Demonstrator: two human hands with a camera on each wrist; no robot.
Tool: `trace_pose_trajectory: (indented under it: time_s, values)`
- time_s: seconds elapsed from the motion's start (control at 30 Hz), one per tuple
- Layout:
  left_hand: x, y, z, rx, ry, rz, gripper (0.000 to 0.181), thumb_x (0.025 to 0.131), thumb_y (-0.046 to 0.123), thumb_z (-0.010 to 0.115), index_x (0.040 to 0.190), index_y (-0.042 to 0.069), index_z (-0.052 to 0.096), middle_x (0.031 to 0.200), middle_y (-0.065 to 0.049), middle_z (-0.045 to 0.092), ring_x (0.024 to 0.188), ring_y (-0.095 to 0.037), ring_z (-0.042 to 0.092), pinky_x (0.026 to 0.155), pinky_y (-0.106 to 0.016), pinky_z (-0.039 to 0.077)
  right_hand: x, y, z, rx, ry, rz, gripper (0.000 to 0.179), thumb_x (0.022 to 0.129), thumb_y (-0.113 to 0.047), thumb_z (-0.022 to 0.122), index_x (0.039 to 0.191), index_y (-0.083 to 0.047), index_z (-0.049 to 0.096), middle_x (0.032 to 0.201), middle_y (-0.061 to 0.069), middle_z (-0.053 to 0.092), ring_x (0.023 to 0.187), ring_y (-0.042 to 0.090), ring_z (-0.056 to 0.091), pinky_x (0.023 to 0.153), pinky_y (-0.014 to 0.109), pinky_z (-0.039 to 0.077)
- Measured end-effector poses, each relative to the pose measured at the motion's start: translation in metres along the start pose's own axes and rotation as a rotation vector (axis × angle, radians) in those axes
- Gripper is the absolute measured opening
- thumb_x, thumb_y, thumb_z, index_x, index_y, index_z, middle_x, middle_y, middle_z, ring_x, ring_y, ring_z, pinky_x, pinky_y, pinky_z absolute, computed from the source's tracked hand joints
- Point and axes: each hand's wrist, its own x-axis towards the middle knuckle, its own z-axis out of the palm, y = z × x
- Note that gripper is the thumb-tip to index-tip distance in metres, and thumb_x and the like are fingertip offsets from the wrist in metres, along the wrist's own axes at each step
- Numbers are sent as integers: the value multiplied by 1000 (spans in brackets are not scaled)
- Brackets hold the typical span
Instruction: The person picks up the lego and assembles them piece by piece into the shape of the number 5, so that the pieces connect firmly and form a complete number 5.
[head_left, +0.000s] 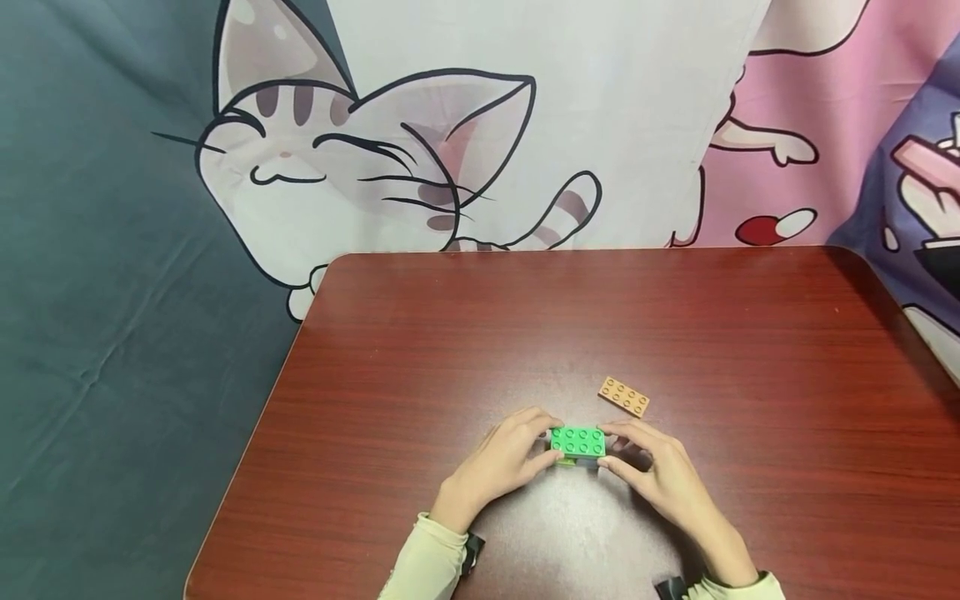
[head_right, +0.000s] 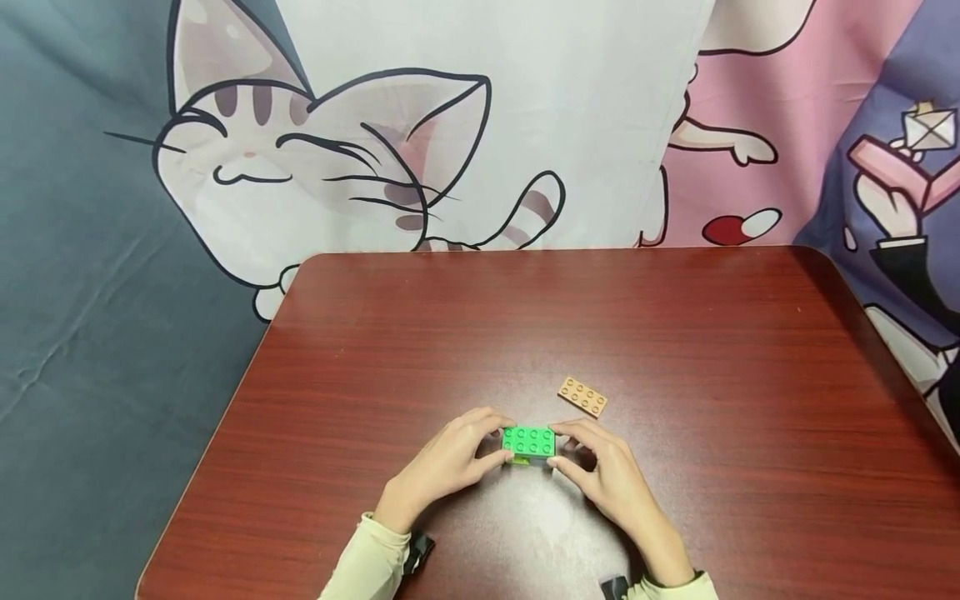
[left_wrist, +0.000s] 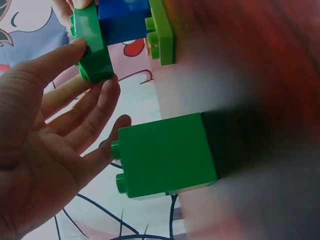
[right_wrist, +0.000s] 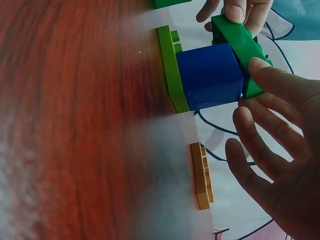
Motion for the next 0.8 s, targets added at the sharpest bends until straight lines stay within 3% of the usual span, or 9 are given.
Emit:
trace_pose_trajectory:
  time_s: [0.37,0.5,0.8]
  values:
    - [-3,-1,6,-6,49,15,35,80,27,59,109,9,55,98,6,52,79,-7,50,70,-12,40,-1,1,1,5,23,-36,40,65,-11,74,103,-10,60,86,-6,58,68,9,55,62,18,46]
    - [-4,-1,7,-5,51,7,35,81,29,58,110,10,54,97,7,51,77,-7,49,67,-11,39,-1,0,1,25,12,-5,39,66,-12,73,103,-10,60,84,-6,57,69,10,54,64,17,45]
    - [-6,-1,8,5,50,-3,35,81,30,56,111,11,54,98,7,51,80,-1,46,70,-13,40,-2,0,4,25,13,-1,39,66,-11,73,103,-8,60,79,-5,56,68,9,53,65,17,45]
